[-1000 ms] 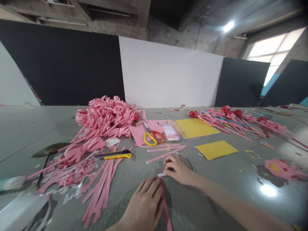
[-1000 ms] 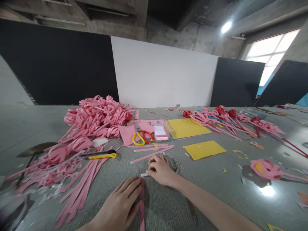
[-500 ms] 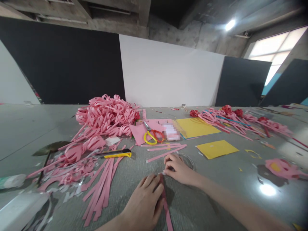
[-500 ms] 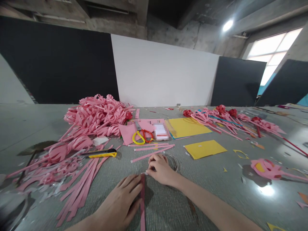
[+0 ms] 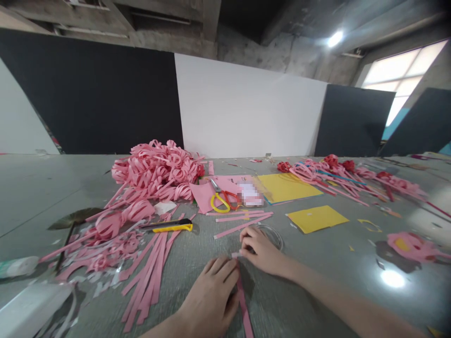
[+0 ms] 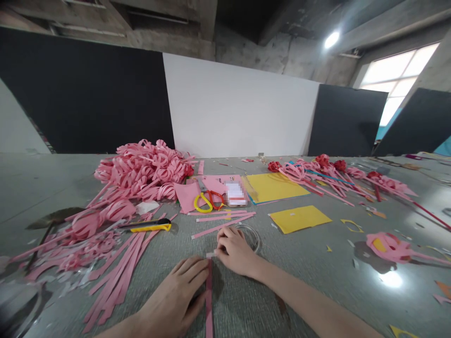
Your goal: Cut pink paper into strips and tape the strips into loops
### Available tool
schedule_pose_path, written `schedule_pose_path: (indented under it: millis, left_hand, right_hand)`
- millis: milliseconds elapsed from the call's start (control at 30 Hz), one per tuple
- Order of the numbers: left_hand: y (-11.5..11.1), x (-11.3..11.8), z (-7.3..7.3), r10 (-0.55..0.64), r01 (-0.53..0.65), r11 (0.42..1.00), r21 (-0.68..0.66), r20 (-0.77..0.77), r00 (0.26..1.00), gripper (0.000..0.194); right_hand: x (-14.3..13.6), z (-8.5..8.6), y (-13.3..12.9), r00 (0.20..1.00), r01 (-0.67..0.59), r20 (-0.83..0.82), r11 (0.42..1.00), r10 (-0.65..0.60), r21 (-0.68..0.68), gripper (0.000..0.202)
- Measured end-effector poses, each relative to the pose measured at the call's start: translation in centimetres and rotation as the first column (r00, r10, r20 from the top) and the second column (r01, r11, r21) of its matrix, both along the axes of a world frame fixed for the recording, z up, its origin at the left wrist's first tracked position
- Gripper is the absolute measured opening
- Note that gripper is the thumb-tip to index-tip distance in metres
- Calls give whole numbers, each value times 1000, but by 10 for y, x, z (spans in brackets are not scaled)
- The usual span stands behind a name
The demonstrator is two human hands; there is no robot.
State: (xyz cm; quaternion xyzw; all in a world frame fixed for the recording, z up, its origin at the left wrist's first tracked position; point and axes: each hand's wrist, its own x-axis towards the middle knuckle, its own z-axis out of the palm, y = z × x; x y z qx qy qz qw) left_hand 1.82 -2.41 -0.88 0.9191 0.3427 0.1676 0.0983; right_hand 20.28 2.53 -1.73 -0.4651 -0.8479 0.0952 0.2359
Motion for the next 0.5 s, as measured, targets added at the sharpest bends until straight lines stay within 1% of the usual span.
schedule_pose_path:
  millis: [133, 267, 400, 500]
  left_hand:
    - [-1, 1, 0, -14, 14, 1000, 5, -12, 1000, 32]
    - [-1, 2, 0, -11, 11, 1000, -1, -15, 1000, 30]
    - [0, 2, 0, -12, 12, 1000, 4, -9, 1000, 29]
    - [0, 1, 0, -11, 11, 1000, 12, -9, 1000, 29]
  right_hand:
    - [0, 2, 0, 1000, 19, -11, 998, -19, -59, 13]
    - [2, 0, 5, 998, 24, -49, 994, -29, -107, 13]
    - [6, 0, 10, 990, -6, -137, 981, -21, -193, 15]
    - [7, 1, 10, 989, -17, -150, 979, -14, -205, 15]
